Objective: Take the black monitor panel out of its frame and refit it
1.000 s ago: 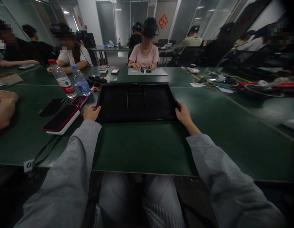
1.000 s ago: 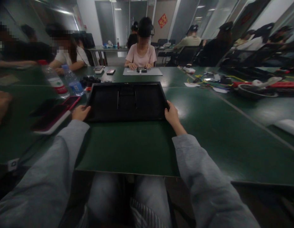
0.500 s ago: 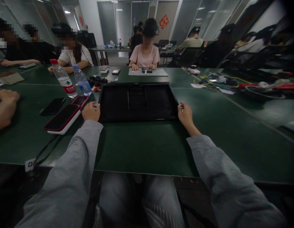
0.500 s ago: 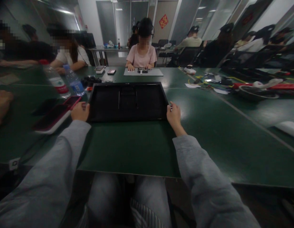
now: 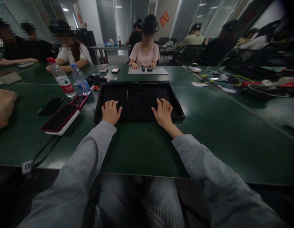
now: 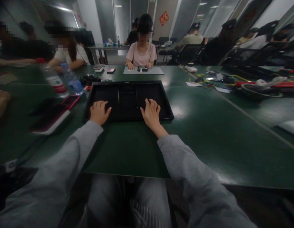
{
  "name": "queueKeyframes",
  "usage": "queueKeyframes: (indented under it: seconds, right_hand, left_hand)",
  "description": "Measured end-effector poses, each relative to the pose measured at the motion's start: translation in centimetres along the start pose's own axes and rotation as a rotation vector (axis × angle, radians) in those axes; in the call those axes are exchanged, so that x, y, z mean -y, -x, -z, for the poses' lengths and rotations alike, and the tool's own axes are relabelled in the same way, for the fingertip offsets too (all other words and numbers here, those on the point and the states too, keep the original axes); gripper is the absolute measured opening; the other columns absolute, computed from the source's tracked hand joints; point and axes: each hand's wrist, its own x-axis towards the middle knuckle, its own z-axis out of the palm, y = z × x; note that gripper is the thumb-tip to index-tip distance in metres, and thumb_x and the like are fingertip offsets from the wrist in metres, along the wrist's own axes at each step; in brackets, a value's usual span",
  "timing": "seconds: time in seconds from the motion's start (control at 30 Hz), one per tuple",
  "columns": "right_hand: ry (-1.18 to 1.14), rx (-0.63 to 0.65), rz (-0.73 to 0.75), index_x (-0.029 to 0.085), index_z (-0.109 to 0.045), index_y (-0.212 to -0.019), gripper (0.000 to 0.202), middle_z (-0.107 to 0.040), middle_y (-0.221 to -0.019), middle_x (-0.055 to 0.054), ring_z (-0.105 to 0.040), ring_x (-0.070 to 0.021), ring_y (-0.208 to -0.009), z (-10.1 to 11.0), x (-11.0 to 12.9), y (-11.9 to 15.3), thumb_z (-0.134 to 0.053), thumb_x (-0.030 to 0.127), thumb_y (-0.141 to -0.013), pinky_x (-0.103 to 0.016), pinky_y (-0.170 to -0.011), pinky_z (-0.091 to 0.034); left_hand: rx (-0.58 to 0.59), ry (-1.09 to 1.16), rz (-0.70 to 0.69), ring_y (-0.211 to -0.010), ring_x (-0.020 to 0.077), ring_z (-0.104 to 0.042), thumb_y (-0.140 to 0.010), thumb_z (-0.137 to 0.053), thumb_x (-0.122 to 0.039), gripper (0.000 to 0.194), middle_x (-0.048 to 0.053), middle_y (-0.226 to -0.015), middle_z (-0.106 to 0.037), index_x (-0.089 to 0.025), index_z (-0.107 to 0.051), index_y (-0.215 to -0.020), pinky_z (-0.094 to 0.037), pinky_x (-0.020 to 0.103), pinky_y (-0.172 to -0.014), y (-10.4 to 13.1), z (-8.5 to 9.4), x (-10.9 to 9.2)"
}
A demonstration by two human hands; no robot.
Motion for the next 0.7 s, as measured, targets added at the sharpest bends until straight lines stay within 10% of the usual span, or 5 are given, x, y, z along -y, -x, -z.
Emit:
queueKeyframes:
  seconds: [0.37,0.7]
  right_hand:
    - [0.009,-0.041,-0.049,0.022,-0.034,-0.163,0.064,-0.044,-0.154,-0.022,-0.040,-0.0421,-0.144,0.6,-1.7,-0.3,-0.041,0.046,-0.104,-0.068,-0.114,-0.033]
    - [-0.202,-0.134,-0.470,0.006,-0.052,-0.149,0.068,-0.058,-0.145,-0.030,-0.054,-0.0439,-0.137,1.8,-11.7,-1.2,-0.050,0.048,-0.095,-0.067,-0.116,-0.038]
  left_hand:
    - [-0.016,0.013,-0.036,-0.129,0.0352,-0.055,-0.101,-0.051,-0.040,0.035,0.014,-0.133,-0.067,-0.023,-0.071,-0.125,-0.039,0.052,-0.112,-0.3,0.9,2.1]
    - [-0.118,0.328,0.501,-0.110,0.0276,-0.070,-0.094,-0.062,-0.044,0.047,0.016,-0.122,-0.076,-0.012,-0.074,-0.126,-0.051,0.039,-0.102,-2.1,1.5,11.4]
